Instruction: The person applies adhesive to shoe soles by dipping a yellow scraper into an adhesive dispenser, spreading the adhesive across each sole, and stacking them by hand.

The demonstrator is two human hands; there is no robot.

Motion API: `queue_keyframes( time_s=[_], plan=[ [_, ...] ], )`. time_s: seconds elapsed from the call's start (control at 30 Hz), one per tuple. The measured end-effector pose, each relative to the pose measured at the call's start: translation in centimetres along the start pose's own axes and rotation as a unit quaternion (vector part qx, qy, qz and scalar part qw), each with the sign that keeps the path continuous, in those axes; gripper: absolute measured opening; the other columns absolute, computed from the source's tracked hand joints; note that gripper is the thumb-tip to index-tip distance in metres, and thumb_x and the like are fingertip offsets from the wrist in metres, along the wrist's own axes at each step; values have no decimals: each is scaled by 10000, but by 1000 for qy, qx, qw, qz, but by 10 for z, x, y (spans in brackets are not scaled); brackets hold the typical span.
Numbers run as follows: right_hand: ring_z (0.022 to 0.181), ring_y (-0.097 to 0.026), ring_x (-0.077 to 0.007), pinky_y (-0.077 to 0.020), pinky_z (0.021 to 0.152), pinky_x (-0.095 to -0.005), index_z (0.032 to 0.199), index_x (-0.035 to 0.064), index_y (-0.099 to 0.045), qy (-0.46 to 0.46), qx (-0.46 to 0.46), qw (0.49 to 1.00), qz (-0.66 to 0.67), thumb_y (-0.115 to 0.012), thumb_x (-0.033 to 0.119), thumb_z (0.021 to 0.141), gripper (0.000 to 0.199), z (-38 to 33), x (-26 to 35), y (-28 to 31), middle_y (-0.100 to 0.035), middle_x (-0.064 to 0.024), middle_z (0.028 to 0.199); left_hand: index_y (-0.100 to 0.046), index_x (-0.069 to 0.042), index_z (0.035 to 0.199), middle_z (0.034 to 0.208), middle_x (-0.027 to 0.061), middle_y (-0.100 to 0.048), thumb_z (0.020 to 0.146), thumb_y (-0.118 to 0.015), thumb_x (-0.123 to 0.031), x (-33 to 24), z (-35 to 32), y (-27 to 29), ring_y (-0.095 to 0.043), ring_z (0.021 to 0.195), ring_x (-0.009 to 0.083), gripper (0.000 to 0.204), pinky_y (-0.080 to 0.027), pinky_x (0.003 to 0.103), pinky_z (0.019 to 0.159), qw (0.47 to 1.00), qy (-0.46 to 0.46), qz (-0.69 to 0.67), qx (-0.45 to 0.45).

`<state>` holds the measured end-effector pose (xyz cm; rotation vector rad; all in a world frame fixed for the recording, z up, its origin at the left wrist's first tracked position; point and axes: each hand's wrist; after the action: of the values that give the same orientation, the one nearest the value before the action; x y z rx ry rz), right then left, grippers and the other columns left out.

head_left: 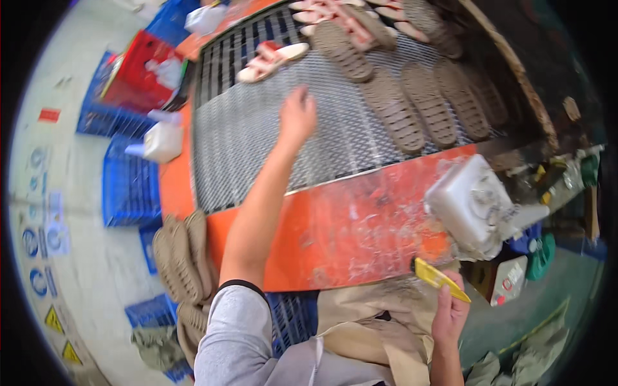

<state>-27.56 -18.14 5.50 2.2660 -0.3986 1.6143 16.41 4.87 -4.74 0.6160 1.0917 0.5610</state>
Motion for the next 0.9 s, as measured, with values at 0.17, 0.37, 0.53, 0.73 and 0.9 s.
queue_keyframes(
  time_s=[0.17,0.37,0.53,0.73,0.9],
  plan=[
    [982,-532,-151,-421,891,-252,1146,-41,-656,36,-19,999,-9,-543,80,1053,191,-16,-15,1,-617,-75,1196,-700,81,1207,1070,245,-738,915,-698,-141,30,-162,168,-687,977,412,367,-545,461,947,970,3,243,-27],
    [975,-531,-139,-417,882,-243,1166,-37,-647,43,24,998,-30,-539,88,1073,189,-34,-24,4,-621,-59,1183,-724,83,996,928,275,-733,866,-734,-373,48,-257,342,-694,871,452,474,-569,506,787,786,355,506,4],
    [976,-537,-140,-417,881,-240,1155,-44,-653,64,30,997,-1,-539,92,1084,191,-47,-20,-1,-629,-53,1192,-745,58,1013,975,274,-748,820,-787,-448,12,-264,358,-710,903,444,543,-572,499,823,758,453,466,56],
    [999,-544,-147,-420,895,-243,1153,-59,-660,82,-19,996,15,-541,92,1089,203,-50,-31,14,-632,-59,1221,-725,29,1211,927,220,-697,874,-737,-176,-20,-253,302,-667,817,401,395,-549,489,763,841,244,482,-31],
    [1033,-548,-154,-422,919,-247,1159,-70,-660,77,-82,993,-15,-540,96,1093,215,-43,-46,50,-631,-71,1243,-602,-161,1489,933,97,-542,863,-618,72,-123,-239,179,-510,778,261,668,-457,384,684,972,-16,227,54]
  ],
)
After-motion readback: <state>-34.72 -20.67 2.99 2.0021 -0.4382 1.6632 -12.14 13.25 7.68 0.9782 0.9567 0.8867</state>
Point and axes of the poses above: each hand's wrist, its own z-axis towards the middle knuckle, its own y-axis out of the back of the hand, x = y × z
